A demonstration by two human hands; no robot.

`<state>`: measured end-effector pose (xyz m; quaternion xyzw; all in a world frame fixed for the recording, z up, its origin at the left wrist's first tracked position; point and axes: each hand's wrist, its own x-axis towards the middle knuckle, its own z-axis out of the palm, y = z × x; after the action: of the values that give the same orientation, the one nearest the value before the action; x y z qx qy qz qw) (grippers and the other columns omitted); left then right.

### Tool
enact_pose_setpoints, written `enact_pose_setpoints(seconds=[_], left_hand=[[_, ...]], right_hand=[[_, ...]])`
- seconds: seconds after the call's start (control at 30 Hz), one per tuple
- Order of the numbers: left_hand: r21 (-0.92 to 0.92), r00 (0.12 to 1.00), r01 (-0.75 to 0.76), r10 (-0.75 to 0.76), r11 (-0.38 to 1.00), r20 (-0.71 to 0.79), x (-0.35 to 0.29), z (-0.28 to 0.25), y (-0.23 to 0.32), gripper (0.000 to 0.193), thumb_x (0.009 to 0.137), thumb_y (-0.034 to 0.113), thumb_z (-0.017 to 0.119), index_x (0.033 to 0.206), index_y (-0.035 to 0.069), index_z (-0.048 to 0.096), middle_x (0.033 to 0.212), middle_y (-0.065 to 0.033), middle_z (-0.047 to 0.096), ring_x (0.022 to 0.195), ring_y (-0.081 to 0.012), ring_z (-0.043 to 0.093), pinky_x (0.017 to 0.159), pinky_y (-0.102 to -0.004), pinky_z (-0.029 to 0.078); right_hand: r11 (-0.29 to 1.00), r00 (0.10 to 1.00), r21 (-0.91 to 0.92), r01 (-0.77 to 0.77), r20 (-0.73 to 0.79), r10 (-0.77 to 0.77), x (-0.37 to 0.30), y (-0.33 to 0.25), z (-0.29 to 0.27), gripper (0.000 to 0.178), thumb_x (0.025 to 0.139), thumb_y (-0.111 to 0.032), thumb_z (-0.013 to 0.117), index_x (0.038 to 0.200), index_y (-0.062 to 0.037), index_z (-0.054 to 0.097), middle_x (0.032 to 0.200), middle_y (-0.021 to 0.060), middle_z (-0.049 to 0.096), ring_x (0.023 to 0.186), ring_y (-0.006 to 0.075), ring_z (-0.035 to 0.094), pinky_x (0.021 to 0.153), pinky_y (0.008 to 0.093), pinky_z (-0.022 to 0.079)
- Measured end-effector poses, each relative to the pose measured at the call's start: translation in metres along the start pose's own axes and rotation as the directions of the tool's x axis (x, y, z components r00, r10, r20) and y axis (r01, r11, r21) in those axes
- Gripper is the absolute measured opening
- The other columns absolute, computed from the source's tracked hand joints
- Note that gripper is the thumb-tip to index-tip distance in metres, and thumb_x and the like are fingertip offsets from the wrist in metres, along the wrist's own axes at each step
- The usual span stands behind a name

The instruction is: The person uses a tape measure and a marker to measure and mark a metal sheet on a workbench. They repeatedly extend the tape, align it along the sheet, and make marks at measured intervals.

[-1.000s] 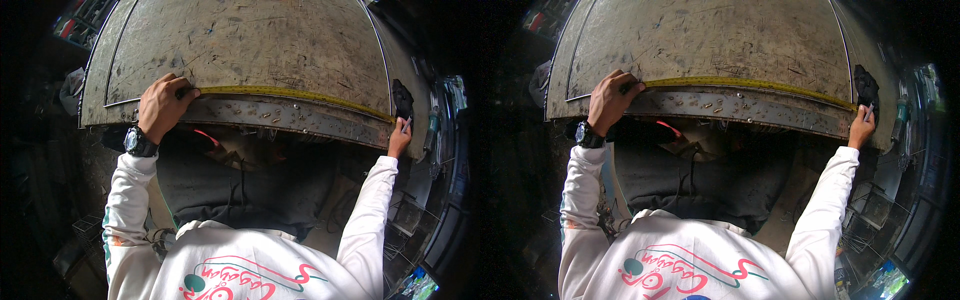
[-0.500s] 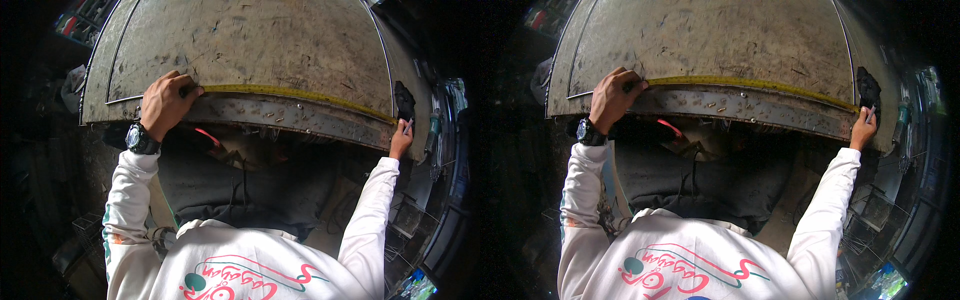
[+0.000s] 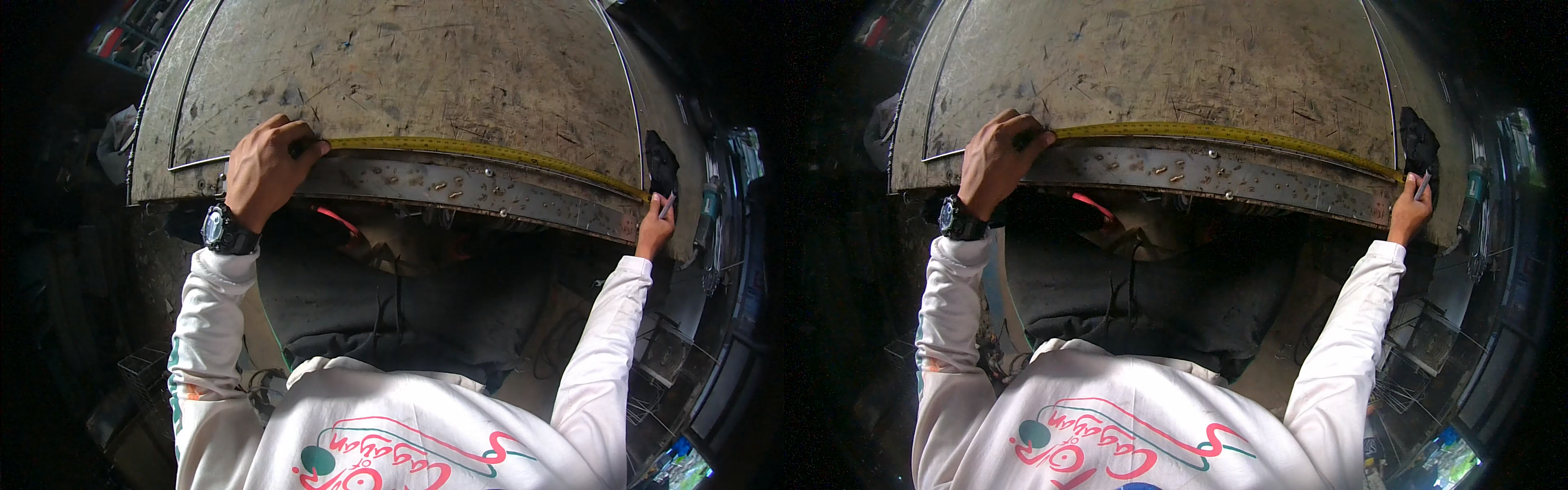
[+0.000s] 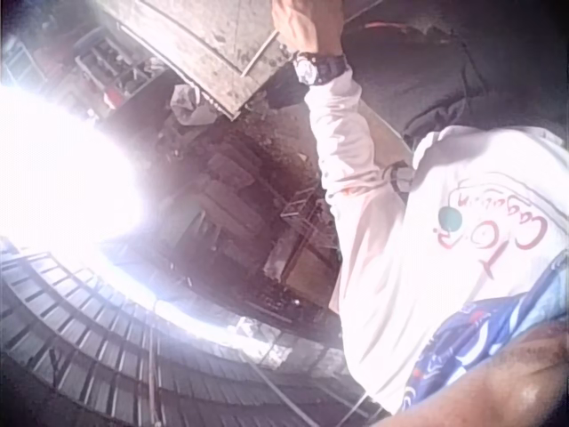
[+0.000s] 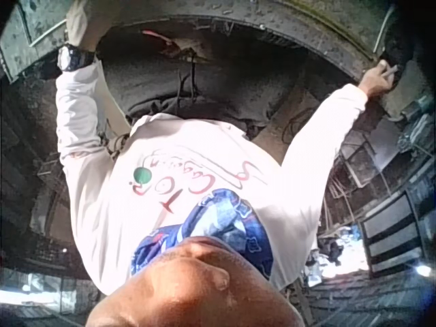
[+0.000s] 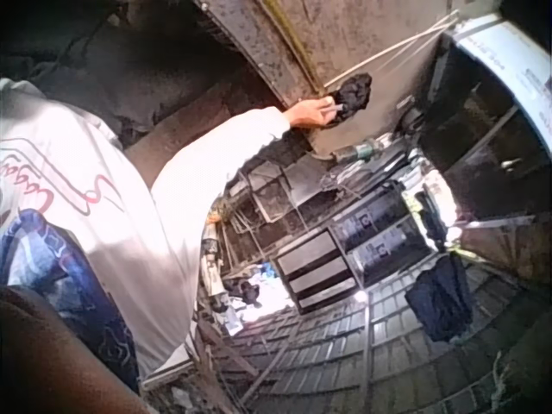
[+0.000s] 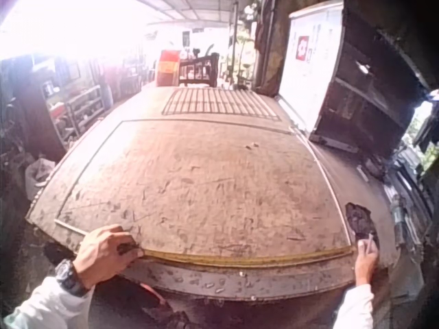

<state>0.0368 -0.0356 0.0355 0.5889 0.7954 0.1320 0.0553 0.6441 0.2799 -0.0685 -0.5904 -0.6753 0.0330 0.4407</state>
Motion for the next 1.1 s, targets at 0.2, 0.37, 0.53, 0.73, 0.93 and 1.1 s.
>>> enact_pose_setpoints(seconds=[0.2, 0.37, 0.53, 0.73, 0.93, 1.1], left_hand=[[0.011, 1.0, 0.014, -0.014, 1.0, 0.006, -0.001, -0.002, -0.001, 0.031, 0.089, 0.036, 0.074, 0.096, 0.006, 0.076, 0.092, -0.0103, 0.065, 0.086, -0.0326, 0.067, 0.075, -0.0422, 0.052], [0.017, 1.0, 0.0, 0.0, 1.0, -0.01, -0.001, -0.002, 0.001, 0.031, 0.088, 0.035, 0.075, 0.095, 0.005, 0.076, 0.091, -0.0106, 0.065, 0.087, -0.0328, 0.067, 0.075, -0.0424, 0.052], [0.012, 1.0, 0.002, -0.002, 1.0, -0.006, 0.0, -0.001, 0.0, 0.029, 0.088, 0.033, 0.075, 0.096, 0.005, 0.076, 0.092, -0.0108, 0.065, 0.087, -0.0332, 0.067, 0.075, -0.0426, 0.052], [0.007, 1.0, 0.004, -0.004, 1.0, -0.006, 0.0, 0.0, 0.0, 0.029, 0.088, 0.033, 0.075, 0.096, 0.006, 0.076, 0.091, -0.0106, 0.065, 0.087, -0.0333, 0.067, 0.075, -0.0427, 0.052], [0.055, 0.999, 0.02, -0.022, 0.998, 0.038, -0.001, -0.003, 0.0, 0.025, 0.093, 0.031, 0.073, 0.098, 0.008, 0.076, 0.095, -0.0084, 0.066, 0.088, -0.027, 0.067, 0.077, -0.039, 0.053], [0.042, 1.0, 0.0, 0.0, 0.999, 0.01, -0.001, -0.002, 0.001, 0.024, 0.092, 0.03, 0.073, 0.098, 0.007, 0.076, 0.095, -0.0093, 0.066, 0.089, -0.0292, 0.067, 0.077, -0.0401, 0.053]], right_hand=[[0.999, 0.999, 0.0, -0.038, 0.013, 0.038, -0.001, 0.001, 0.002, 0.023, 0.096, -0.022, 0.071, 0.103, -0.0002, 0.075, 0.099, 0.0101, 0.076, 0.091, 0.0223, 0.069, 0.087, 0.0364, 0.052], [1.0, 1.0, -0.01, -0.025, 0.008, 0.025, -0.001, -0.001, 0.001, 0.024, 0.097, -0.024, 0.071, 0.103, -0.0015, 0.076, 0.1, 0.0103, 0.076, 0.092, 0.0231, 0.069, 0.087, 0.0363, 0.052], [0.999, 1.0, -0.023, -0.027, 0.009, 0.028, 0.0, -0.002, 0.0, 0.024, 0.097, -0.025, 0.071, 0.104, -0.002, 0.076, 0.1, 0.0106, 0.076, 0.092, 0.0239, 0.069, 0.086, 0.0366, 0.052], [0.999, 0.999, -0.038, -0.032, 0.017, 0.032, -0.001, -0.006, -0.002, 0.024, 0.097, -0.024, 0.07, 0.104, -0.0013, 0.076, 0.099, 0.0107, 0.076, 0.09, 0.0236, 0.069, 0.085, 0.0366, 0.052], [0.999, 0.999, -0.029, -0.046, 0.01, 0.046, -0.004, -0.013, 0.002, 0.023, 0.097, -0.023, 0.071, 0.104, -0.001, 0.076, 0.097, 0.0099, 0.076, 0.09, 0.0214, 0.069, 0.084, 0.0357, 0.053], [0.998, 0.998, -0.015, -0.056, 0.027, 0.056, 0.0, -0.002, -0.002, 0.029, 0.097, -0.03, 0.071, 0.105, -0.0023, 0.077, 0.104, 0.0091, 0.077, 0.097, 0.0221, 0.07, 0.09, 0.0351, 0.051]])
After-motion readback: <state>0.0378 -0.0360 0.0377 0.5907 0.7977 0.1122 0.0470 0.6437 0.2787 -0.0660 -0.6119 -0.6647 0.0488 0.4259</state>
